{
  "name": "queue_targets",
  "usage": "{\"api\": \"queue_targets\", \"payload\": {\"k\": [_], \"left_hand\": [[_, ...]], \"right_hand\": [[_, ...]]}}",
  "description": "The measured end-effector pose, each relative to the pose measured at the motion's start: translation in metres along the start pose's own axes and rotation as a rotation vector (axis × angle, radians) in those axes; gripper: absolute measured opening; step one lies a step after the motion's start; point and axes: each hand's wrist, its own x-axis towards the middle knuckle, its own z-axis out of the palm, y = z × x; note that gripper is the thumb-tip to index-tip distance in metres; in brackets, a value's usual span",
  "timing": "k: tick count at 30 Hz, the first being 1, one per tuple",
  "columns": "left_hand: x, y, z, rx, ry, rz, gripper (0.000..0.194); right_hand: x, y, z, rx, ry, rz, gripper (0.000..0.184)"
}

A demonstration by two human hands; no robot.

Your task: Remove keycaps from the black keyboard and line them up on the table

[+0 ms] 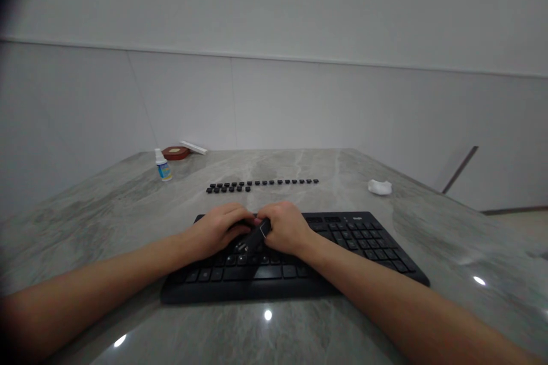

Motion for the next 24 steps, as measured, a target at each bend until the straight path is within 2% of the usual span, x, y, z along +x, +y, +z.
{"api": "queue_targets", "payload": {"k": [2,7,10,15,18,24], "left_hand": [[-0.0003,0.0010,-0.0011,0.014,0.000,-0.008,0.017],[0.0015,0.0014,-0.0041,0.025,-0.025,0.123,0.027],[0.0029,0.0026,-0.0049,0.087,-0.056,0.129,0.032],[0.0023,0.0068,-0.0050,0.247,-0.149,0.125,0.030],[0.0011,0.0087,-0.0057,0.264,-0.195,0.119,0.029],[0.0005,0.0077,-0.0052,0.238,-0.212,0.094,0.029]], "right_hand": [[0.0006,-0.0004,-0.0001,0.012,0.000,0.017,0.017],[0.0045,0.0008,0.0011,0.033,-0.008,0.119,0.022],[0.0056,0.0007,0.0016,0.044,-0.008,0.140,0.020],[0.0015,-0.0034,0.0011,0.004,0.024,0.059,0.023],[-0.0004,-0.0058,0.0009,-0.017,0.047,0.000,0.024],[0.0004,-0.0072,0.0001,0.000,0.044,0.019,0.022]]}}
